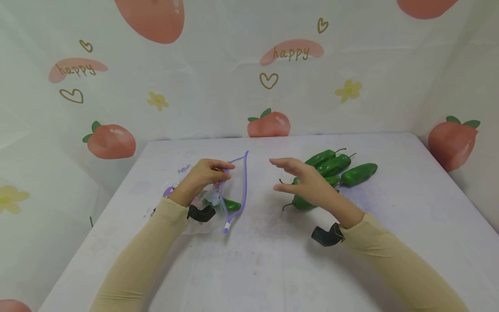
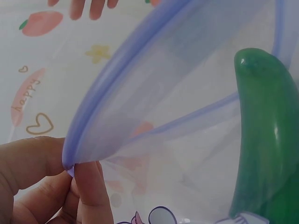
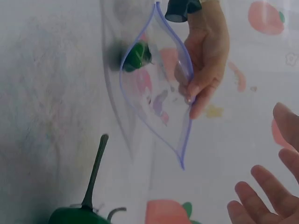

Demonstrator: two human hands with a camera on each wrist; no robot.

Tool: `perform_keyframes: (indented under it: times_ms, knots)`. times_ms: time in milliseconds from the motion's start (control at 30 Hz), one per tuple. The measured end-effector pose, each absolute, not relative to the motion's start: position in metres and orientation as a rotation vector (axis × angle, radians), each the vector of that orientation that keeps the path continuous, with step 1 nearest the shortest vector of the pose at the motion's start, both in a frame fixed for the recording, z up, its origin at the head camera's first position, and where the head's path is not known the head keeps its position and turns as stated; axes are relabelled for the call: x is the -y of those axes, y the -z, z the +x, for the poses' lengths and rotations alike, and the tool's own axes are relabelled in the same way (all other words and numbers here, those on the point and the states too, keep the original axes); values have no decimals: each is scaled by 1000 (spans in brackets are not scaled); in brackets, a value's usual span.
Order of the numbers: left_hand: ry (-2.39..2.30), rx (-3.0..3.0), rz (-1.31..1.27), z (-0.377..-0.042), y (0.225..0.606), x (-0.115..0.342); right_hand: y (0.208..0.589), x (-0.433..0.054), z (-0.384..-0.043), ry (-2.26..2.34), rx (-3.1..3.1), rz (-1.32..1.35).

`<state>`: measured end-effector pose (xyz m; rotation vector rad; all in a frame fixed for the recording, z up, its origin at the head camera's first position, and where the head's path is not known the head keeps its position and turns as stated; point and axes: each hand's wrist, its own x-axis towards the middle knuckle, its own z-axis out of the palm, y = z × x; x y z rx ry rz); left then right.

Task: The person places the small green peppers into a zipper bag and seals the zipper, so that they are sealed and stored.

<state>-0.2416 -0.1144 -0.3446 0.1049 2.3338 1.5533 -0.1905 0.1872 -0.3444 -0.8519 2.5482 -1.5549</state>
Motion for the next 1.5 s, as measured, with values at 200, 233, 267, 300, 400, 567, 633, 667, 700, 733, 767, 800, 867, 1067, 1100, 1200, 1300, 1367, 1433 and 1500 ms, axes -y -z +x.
perform_keyframes:
  times_ms: [200, 233, 267, 300, 400, 567, 633, 667, 700, 733, 767, 800, 867, 1067, 1100, 1200, 1300, 1367, 1433, 1500]
  knots:
    - [-1551, -2355, 106, -243, 348, 115, 346, -201, -187, 1612, -2558, -843]
    - [-1553, -2353, 115, -243, 348, 115, 347, -203, -186, 1628, -2556, -856]
    - [-1556, -2350, 125, -243, 348, 116, 348, -205, -186, 1643, -2556, -866]
    - [-1560, -2346, 133, -243, 349, 116, 350, -207, -186, 1659, -2555, -870]
    - [-1571, -2337, 165, -244, 350, 116, 355, -215, -186, 1696, -2563, -896]
    - [-1582, -2327, 162, -245, 350, 117, 361, -227, -185, 1740, -2573, -941]
    - [-1578, -2330, 151, -245, 349, 117, 362, -232, -184, 1738, -2581, -941]
    - [-1573, -2334, 145, -244, 349, 117, 363, -235, -184, 1736, -2582, -928]
    - [-1569, -2337, 141, -244, 349, 117, 364, -237, -184, 1731, -2588, -920]
    - [-1566, -2340, 138, -244, 349, 117, 365, -239, -183, 1722, -2598, -914]
    - [-1565, -2342, 132, -244, 349, 117, 366, -241, -183, 1715, -2604, -903]
    - [-1564, -2344, 128, -244, 349, 117, 366, -243, -183, 1708, -2610, -893]
    - [-1566, -2346, 121, -244, 349, 116, 368, -247, -183, 1693, -2622, -876]
    - [-1572, -2348, 105, -242, 349, 116, 371, -251, -180, 1613, -2667, -851]
    - [-1574, -2347, 100, -242, 349, 116, 371, -251, -179, 1596, -2679, -849]
    - [-1574, -2347, 88, -241, 349, 116, 372, -253, -177, 1551, -2710, -826]
    - [-1578, -2343, 80, -241, 349, 116, 374, -256, -176, 1482, -2751, -782]
    - [-1581, -2342, 81, -241, 349, 116, 375, -259, -175, 1440, -2767, -750]
    - [-1584, -2338, 84, -241, 349, 116, 376, -261, -174, 1404, -2779, -739]
    - [-1590, -2332, 87, -241, 349, 116, 378, -263, -173, 1383, -2784, -732]
